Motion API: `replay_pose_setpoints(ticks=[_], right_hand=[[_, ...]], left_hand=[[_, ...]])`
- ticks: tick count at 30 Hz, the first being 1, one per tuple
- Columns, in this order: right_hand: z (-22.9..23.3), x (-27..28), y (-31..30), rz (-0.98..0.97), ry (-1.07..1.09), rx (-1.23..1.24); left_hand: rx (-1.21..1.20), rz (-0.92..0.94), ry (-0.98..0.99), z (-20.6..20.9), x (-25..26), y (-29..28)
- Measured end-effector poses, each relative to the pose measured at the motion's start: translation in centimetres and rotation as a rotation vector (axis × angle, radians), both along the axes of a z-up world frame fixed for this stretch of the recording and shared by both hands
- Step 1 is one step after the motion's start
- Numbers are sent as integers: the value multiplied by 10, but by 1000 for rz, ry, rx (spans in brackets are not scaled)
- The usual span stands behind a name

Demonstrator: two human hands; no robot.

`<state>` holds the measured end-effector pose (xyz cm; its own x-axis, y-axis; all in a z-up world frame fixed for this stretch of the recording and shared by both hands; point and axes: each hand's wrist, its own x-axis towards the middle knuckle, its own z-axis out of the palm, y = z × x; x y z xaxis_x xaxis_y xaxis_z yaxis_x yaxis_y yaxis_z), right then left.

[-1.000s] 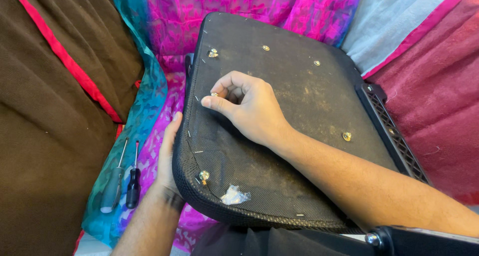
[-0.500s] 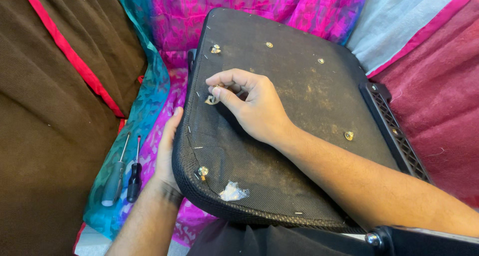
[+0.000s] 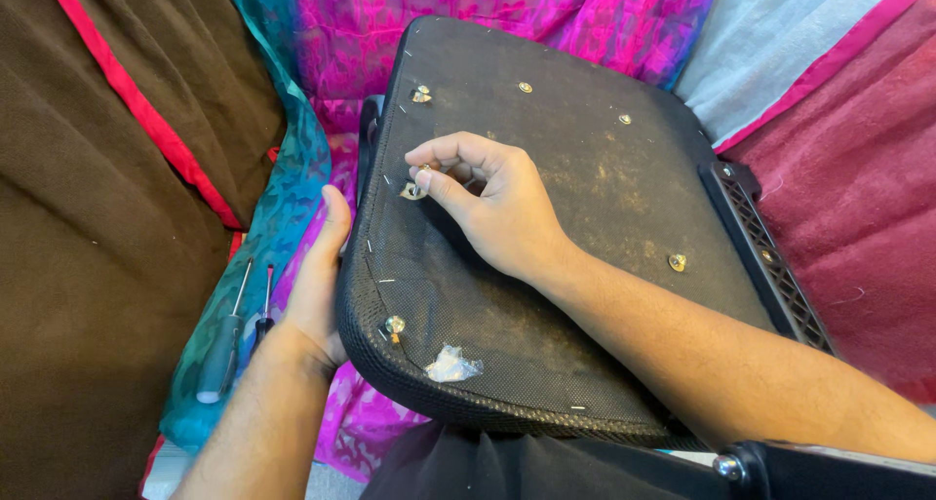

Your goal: The person attaches a black plastic frame to the underside of a chair seat using screws and a screwdriver. They align the frame, insert screws, and tighten them with a screwdriver, then flip the seat to inspect the underside.

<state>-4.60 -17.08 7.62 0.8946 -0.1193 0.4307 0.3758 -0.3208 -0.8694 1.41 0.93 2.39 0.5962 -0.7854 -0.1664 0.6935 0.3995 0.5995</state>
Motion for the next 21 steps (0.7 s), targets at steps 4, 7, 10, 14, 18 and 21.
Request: replay_pose_setpoints(ticks=[4,7,10,14,18,21], right_hand=[[0,2,1,-13,9,-12],[0,3,1,-10,1,-13],[-1,4,0,-18,1,-26],[-4,5,3,-21,-7,-17],[-8,6,3,-31,-16,-3],[-14,8,6,-59,-21,-17]], left_hand=[[21,-24,-84,0,13,-1],[-14,-65,-65,-6,19,-1],[-58,-93,38,-16,23,-6],[-172,-17,-5,-30,29,-18],[-133,-10,-32,-29,34,-16],[-65,-37,-72,-15,42,-9]])
